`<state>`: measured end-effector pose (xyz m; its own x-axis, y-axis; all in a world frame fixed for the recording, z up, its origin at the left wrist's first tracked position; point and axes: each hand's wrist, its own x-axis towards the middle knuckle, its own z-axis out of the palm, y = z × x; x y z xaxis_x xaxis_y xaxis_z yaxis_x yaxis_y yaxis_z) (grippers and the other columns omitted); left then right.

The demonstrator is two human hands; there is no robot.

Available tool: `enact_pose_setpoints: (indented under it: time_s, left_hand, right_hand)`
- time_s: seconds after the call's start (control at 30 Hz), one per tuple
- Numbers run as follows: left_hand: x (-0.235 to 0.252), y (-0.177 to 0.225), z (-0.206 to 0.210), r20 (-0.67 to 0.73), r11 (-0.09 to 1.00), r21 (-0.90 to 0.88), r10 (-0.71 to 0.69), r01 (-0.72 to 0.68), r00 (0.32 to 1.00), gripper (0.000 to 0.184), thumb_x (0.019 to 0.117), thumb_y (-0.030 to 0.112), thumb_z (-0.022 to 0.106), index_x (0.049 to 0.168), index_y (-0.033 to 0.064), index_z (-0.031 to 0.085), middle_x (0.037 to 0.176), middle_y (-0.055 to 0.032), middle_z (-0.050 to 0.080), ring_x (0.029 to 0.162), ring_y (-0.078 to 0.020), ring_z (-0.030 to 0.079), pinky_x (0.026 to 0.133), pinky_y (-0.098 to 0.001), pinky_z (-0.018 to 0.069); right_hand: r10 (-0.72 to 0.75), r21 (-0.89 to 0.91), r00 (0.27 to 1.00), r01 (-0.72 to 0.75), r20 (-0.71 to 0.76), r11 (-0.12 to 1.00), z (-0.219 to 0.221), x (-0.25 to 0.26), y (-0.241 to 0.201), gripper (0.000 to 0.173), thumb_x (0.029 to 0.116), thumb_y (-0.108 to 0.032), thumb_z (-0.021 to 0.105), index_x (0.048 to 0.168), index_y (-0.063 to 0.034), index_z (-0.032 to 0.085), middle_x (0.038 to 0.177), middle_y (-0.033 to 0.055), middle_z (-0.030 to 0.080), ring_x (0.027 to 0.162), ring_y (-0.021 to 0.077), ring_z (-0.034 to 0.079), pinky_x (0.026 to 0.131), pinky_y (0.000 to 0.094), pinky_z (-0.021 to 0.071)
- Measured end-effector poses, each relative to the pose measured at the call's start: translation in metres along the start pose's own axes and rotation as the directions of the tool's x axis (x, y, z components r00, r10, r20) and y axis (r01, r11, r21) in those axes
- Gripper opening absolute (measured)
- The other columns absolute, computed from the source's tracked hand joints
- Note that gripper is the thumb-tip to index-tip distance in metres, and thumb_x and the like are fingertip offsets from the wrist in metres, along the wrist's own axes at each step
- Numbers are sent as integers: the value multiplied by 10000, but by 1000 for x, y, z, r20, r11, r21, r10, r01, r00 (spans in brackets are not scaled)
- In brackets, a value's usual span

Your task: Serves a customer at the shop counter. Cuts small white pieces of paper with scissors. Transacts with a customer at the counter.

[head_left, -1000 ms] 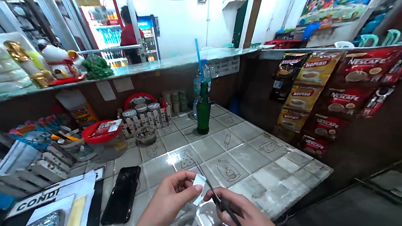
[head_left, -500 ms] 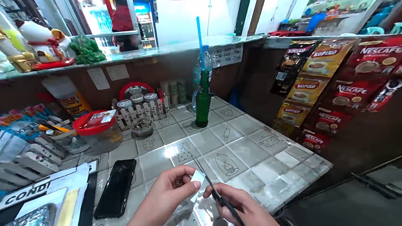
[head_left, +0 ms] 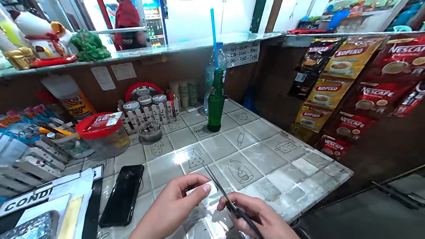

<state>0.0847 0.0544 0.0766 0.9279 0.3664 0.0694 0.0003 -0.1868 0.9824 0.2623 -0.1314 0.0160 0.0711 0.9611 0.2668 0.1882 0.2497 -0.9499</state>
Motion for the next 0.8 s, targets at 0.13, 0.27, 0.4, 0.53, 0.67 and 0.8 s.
enact_pose_setpoints:
  time_s: [0.13, 0.27, 0.4, 0.53, 0.67, 0.8]
  left_hand:
    - [-2, 3, -3, 35, 996, 87, 13, -16, 999, 233, 1021, 304, 600, 1045, 129, 752, 938, 47, 709, 807, -36, 630, 726, -210, 517]
    - [-4, 6, -4, 65, 993, 119, -12, 4, 998, 231, 1014, 309, 607, 1037, 137, 758, 939, 49, 709, 812, -38, 633, 731, -217, 521]
    - [-4, 8, -7, 89, 985, 175, -12, -4, 996, 245, 1009, 327, 611, 1010, 144, 774, 944, 55, 717, 862, -36, 654, 757, -224, 537]
    - [-6, 10, -10, 109, 983, 185, -2, -18, 994, 229, 1004, 310, 622, 995, 142, 778, 950, 58, 724, 903, -29, 657, 803, -223, 537]
    - [-7, 13, -11, 112, 981, 193, -38, 16, 993, 221, 995, 314, 635, 992, 148, 781, 939, 64, 728, 894, -22, 661, 806, -218, 540]
    - [-7, 15, -12, 130, 981, 196, -25, -1, 991, 214, 997, 297, 632, 974, 141, 776, 913, 62, 723, 870, -20, 660, 789, -207, 543]
  right_hand:
    - [-39, 32, 998, 38, 42, 999, -2, 0, 3, 509, 998, -539, 592, 1247, -100, 656, 656, -81, 500, 540, -36, 420, 495, 147, 356]
    - [-57, 29, 997, 56, 59, 998, -3, 0, 3, 523, 997, -545, 588, 1247, -91, 658, 652, -84, 500, 541, -41, 419, 496, 142, 352]
    - [-40, 8, 997, 40, 62, 999, -3, -1, 1, 514, 990, -541, 603, 1244, -99, 666, 663, -91, 520, 548, -54, 424, 498, 133, 355]
    - [-43, 3, 995, 42, 86, 999, -4, -1, 1, 505, 990, -524, 617, 1246, -92, 664, 663, -84, 533, 543, -53, 427, 496, 134, 355]
    - [-40, -6, 994, 41, 99, 999, -4, -1, 0, 504, 989, -515, 623, 1253, -88, 661, 677, -78, 544, 555, -50, 434, 502, 132, 358]
    - [-49, -19, 992, 52, 112, 998, -4, 0, 1, 510, 987, -520, 624, 1257, -89, 659, 675, -76, 537, 551, -50, 423, 498, 132, 347]
